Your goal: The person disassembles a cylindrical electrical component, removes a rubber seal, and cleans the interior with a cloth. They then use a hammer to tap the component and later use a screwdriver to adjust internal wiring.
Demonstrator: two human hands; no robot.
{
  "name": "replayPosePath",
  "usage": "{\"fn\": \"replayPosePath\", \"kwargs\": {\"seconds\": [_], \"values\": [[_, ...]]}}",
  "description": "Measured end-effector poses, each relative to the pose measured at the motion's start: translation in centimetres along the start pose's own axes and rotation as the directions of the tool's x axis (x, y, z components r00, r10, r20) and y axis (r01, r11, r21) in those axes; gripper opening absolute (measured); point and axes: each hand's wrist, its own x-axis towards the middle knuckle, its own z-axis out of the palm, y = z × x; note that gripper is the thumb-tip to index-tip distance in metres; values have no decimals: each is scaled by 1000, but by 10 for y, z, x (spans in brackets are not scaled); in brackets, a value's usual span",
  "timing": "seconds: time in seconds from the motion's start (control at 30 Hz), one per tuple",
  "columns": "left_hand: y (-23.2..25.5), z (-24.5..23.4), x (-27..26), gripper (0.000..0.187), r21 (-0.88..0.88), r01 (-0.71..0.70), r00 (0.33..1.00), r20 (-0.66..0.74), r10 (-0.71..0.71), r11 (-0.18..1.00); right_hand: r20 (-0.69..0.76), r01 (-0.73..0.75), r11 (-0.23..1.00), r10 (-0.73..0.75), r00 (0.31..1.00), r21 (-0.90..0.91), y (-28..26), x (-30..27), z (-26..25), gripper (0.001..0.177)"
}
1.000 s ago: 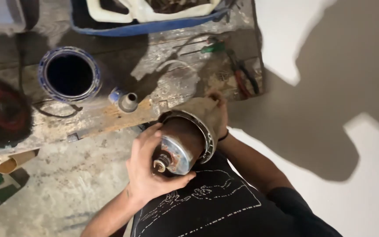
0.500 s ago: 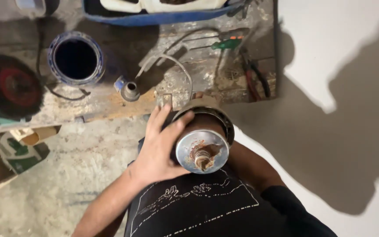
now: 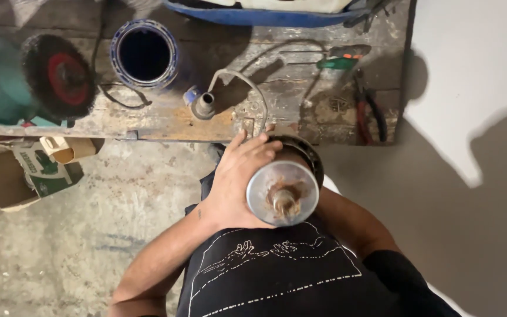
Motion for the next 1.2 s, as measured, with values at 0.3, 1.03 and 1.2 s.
{"fn": "replayPosePath", "kwargs": {"seconds": [0.3, 1.03, 1.2], "values": [[-7, -6, -4, 115, -213, 145, 963, -196, -187, 966, 46, -161, 985, 164, 985, -59, -5, -4, 8, 72], [-41, -10, -15, 124, -831, 86, 823, -252, -509, 550, -76, 10, 461, -167, 983, -887, -98, -66, -6, 44], [-42, -2, -17, 124, -878, 107, 807, -198, -557, 466, -128, 12, 427, -297, 946, -904, -108, -67, -8, 39]]}}
